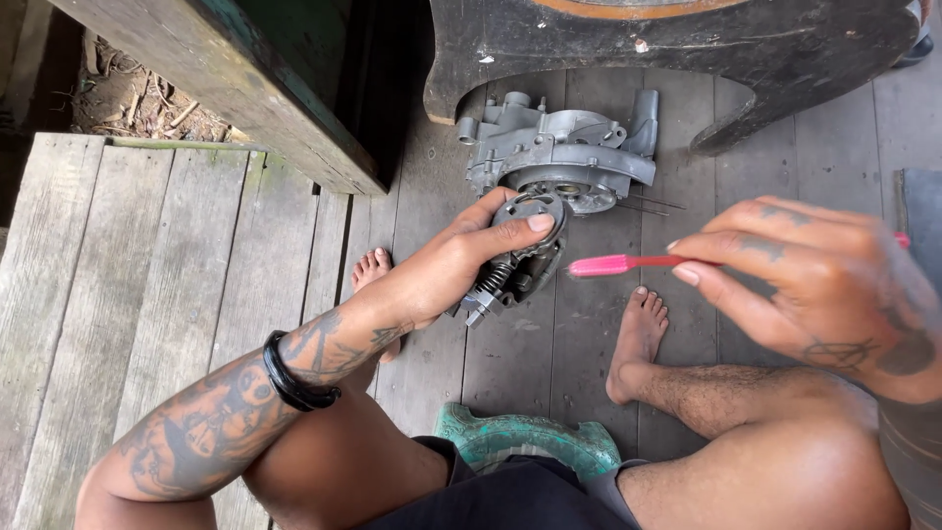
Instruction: Cleaning a motorcycle engine component using a toothbrush to remove dirt and grime.
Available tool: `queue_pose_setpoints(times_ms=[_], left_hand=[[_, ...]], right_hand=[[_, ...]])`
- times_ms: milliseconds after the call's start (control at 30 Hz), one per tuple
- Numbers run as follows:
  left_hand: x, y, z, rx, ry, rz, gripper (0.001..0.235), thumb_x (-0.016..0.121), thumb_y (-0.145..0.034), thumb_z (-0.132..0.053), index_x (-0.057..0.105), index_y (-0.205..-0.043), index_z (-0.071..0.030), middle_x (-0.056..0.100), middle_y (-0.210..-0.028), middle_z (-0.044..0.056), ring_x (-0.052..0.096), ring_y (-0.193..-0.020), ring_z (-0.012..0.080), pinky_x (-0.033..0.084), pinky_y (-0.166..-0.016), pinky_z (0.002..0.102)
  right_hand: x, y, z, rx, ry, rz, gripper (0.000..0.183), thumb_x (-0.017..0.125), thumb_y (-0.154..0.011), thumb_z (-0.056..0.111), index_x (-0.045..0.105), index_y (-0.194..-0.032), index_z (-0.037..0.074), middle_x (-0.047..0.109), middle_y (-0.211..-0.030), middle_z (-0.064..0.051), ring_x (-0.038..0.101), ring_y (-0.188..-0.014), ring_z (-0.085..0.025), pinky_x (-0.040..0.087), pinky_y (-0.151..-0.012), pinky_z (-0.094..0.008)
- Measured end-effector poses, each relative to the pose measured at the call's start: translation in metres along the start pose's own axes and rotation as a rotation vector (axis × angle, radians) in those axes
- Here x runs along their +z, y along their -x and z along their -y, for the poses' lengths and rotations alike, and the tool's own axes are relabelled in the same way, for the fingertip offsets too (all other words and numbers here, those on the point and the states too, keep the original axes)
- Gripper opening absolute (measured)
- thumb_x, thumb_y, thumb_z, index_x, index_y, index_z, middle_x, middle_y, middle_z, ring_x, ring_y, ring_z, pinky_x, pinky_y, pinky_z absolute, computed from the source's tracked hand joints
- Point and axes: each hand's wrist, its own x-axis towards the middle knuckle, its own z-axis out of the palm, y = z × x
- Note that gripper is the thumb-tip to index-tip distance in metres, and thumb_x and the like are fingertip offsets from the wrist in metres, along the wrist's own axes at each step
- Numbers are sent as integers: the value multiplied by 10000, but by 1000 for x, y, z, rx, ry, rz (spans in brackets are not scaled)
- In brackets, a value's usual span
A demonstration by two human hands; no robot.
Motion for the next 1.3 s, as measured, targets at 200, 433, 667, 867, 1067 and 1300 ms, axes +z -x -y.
queue_pose_setpoints(times_ms=[200,433,667,867,1067,1300], left_hand=[[3,6,-2,-106,170,-62,1152,602,-737,-602,185,-1566,81,312,-1613,293,368,-1478,372,298,-1160,498],[-7,22,-14,11,506,-6,360,534,-960,-375,558,-1111,-48,606,-972,105,622,-792,201,486,-650,311],[-8,50,-19,82,532,12,461,494,-969,-384,568,-1241,-19,636,-1072,111,603,-863,171,489,-692,296],[-1,64,-7,183,631,-13,363,545,-980,-385,577,-1114,-49,636,-972,106,616,-763,188,505,-646,315],[20,73,0,271,735,-85,403,624,-951,-420,626,-1080,-38,654,-896,123,650,-713,222,536,-575,309],[32,80,17,178,854,-112,597,689,-885,-542,644,-1029,36,706,-863,212,760,-785,323,670,-680,372]], right_hand=[[29,-27,19,-305,7,-98,149,772,-843,87,768,-992,72,704,-981,-31,572,-750,-178,480,-663,-304],[18,-35,-8,-217,202,-254,112,819,-932,74,823,-1044,77,705,-1008,-33,553,-809,-193,450,-720,-320],[25,-32,41,-360,88,-323,123,799,-855,80,796,-977,70,721,-975,-42,549,-741,-180,462,-660,-307],[15,-24,24,-139,80,-432,115,810,-906,12,807,-1021,20,726,-968,-76,607,-841,-223,495,-774,-340],[17,-20,69,-382,21,-451,72,767,-876,74,781,-944,92,722,-908,-56,635,-772,-239,523,-704,-352],[4,-1,47,-241,-28,-583,42,789,-927,104,799,-968,108,725,-883,-75,681,-818,-292,556,-764,-399]])
